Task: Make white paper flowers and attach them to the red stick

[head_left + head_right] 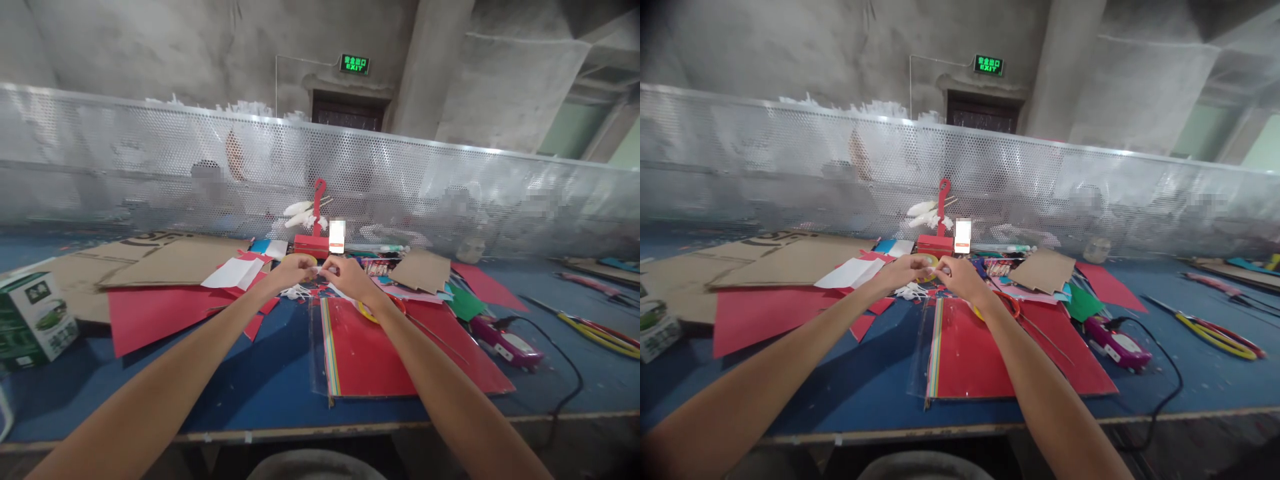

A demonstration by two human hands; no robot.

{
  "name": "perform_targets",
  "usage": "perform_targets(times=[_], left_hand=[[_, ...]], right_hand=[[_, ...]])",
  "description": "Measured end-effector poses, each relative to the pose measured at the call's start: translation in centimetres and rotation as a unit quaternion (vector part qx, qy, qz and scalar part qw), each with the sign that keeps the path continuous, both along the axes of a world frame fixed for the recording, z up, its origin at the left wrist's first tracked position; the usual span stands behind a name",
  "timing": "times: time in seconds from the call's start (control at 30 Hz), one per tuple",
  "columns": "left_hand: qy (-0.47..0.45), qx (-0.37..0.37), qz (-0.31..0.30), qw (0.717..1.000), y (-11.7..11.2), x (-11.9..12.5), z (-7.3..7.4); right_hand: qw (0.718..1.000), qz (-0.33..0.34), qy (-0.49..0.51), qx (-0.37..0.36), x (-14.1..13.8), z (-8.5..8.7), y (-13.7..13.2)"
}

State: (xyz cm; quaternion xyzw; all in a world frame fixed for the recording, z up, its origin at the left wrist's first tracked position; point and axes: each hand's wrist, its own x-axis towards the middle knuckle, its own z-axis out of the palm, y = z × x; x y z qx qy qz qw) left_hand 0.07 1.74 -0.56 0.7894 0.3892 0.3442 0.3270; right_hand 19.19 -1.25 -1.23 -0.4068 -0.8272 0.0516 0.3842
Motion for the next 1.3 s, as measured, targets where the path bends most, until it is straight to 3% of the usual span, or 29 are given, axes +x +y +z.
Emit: perform_targets(times=[0.17, 0.37, 0.83, 1.13, 1.3], left_hand=[[-0.003, 0.004, 0.006, 1.000, 0.2, 0.0, 0.0], [-0.012, -0.014, 0.005, 1.000, -0.2, 0.0, 0.2], [-0.010, 0.002, 0.019, 1.000, -0.3, 0.2, 0.1], [-0.017, 0.043, 0.000, 0.999, 0.7, 0.1, -0.9], [-0.010, 0.064, 0.001, 0.998, 1.0, 0.1, -1.2]], right_hand=[[0.999, 0.008, 0.034, -0.010, 0.0, -0.3, 0.3], [1.000, -0.019, 0.006, 0.019, 0.3, -0.1, 0.6], [1.000, -0.022, 0.016, -0.007, 0.3, 0.0, 0.7], [0.973, 0.033, 0.174, -0.148, -0.1, -0.5, 0.9], [0.964, 0.049, 0.217, -0.145, -0.2, -0.7, 1.0]])
